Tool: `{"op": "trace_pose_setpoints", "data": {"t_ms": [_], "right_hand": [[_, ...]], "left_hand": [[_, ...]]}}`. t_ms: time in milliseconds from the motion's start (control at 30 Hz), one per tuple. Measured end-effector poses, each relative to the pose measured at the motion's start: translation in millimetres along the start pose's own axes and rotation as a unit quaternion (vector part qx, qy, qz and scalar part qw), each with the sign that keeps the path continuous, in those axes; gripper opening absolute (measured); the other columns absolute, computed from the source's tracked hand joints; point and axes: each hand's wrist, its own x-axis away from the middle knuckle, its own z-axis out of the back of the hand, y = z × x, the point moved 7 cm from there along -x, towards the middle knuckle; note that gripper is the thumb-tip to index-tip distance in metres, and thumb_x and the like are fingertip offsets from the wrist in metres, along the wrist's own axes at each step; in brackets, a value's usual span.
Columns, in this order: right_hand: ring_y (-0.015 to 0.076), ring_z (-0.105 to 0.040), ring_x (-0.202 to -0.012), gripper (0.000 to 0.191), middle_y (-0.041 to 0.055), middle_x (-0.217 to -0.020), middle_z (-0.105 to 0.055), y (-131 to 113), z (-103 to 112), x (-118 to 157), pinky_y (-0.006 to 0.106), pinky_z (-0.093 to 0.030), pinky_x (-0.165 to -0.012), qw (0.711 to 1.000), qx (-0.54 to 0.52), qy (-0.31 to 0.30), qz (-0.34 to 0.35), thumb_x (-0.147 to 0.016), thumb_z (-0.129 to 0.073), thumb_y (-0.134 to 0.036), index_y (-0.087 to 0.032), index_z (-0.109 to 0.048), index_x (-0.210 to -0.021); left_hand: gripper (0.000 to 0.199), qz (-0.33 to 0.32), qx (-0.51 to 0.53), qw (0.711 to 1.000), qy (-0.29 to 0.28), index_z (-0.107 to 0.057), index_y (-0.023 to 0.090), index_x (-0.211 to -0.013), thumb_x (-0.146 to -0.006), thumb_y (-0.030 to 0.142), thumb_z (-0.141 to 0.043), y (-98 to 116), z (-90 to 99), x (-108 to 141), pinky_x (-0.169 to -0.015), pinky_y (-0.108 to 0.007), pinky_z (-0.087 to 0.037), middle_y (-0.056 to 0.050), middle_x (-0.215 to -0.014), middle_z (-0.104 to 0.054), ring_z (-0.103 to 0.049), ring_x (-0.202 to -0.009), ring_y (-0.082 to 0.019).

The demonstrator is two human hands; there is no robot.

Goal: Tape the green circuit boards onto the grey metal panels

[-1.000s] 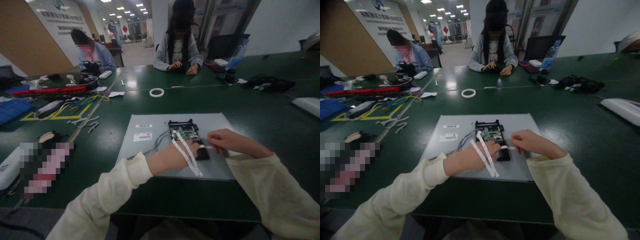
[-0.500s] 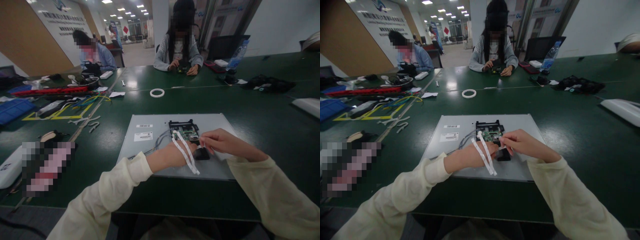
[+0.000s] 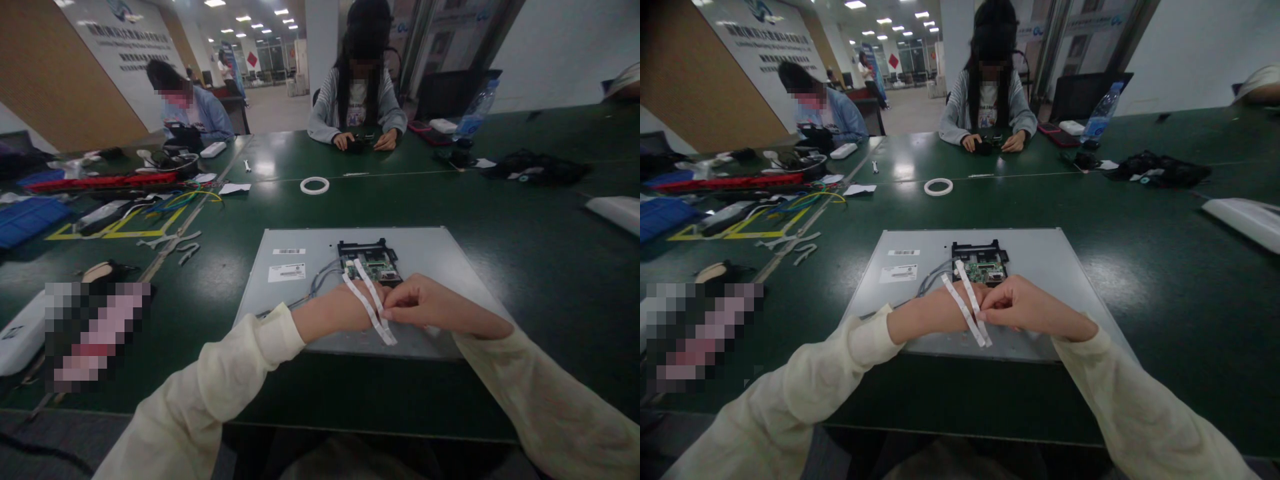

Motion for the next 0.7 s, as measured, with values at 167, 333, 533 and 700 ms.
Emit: {"op": "trace_pose_setpoints", "data": {"t_ms": [167,333,533,700], "right_hand": [[0.0057,-0.042,-0.045,0.037,-0.0001,-0.058,-0.055,0,7,2,0.019,-0.03,-0.043,0.999,-0.048,0.005,0.015,-0.077,-0.063,-0.047,-0.012,-0.067,-0.087],[0.0097,-0.051,-0.061,0.027,0.0017,-0.068,-0.056,-12,26,10,0.022,-0.04,-0.057,0.989,-0.104,0.082,0.062,-0.08,-0.062,-0.041,-0.014,-0.062,-0.076],[0.0106,-0.051,-0.071,0.026,0.002,-0.079,-0.057,9,70,17,0.021,-0.04,-0.061,0.932,-0.127,0.337,0.052,-0.078,-0.061,-0.043,-0.017,-0.058,-0.08],[0.0069,-0.039,-0.049,0.033,-0.003,-0.059,-0.045,37,85,11,0.02,-0.03,-0.046,0.909,-0.102,0.403,-0.004,-0.073,-0.06,-0.049,-0.016,-0.053,-0.074]], "left_hand": [[0.017,0.011,0.001,1.0,0.002,-0.06,0.009,-0.097,-0.087,0.015,-0.048,-2,-2.0,2,-0.073,-0.027,-0.053,-0.011,-0.096,-0.066,-0.064,-0.083,-0.019],[0.022,0.052,-0.003,0.998,0.03,-0.056,0.008,-0.105,-0.088,0.017,-0.046,-5,2.7,3,-0.067,-0.028,-0.053,-0.011,-0.091,-0.066,-0.065,-0.077,-0.019],[0.017,0.05,-0.013,0.999,0.013,-0.058,0.012,-0.092,-0.09,0.021,-0.043,-3,3.5,1,-0.067,-0.029,-0.053,-0.008,-0.086,-0.067,-0.065,-0.075,-0.018],[0.019,0.062,-0.026,0.998,-0.002,-0.057,0.012,-0.095,-0.091,0.02,-0.041,-1,5.2,2,-0.068,-0.03,-0.053,-0.009,-0.091,-0.067,-0.066,-0.081,-0.021]]}}
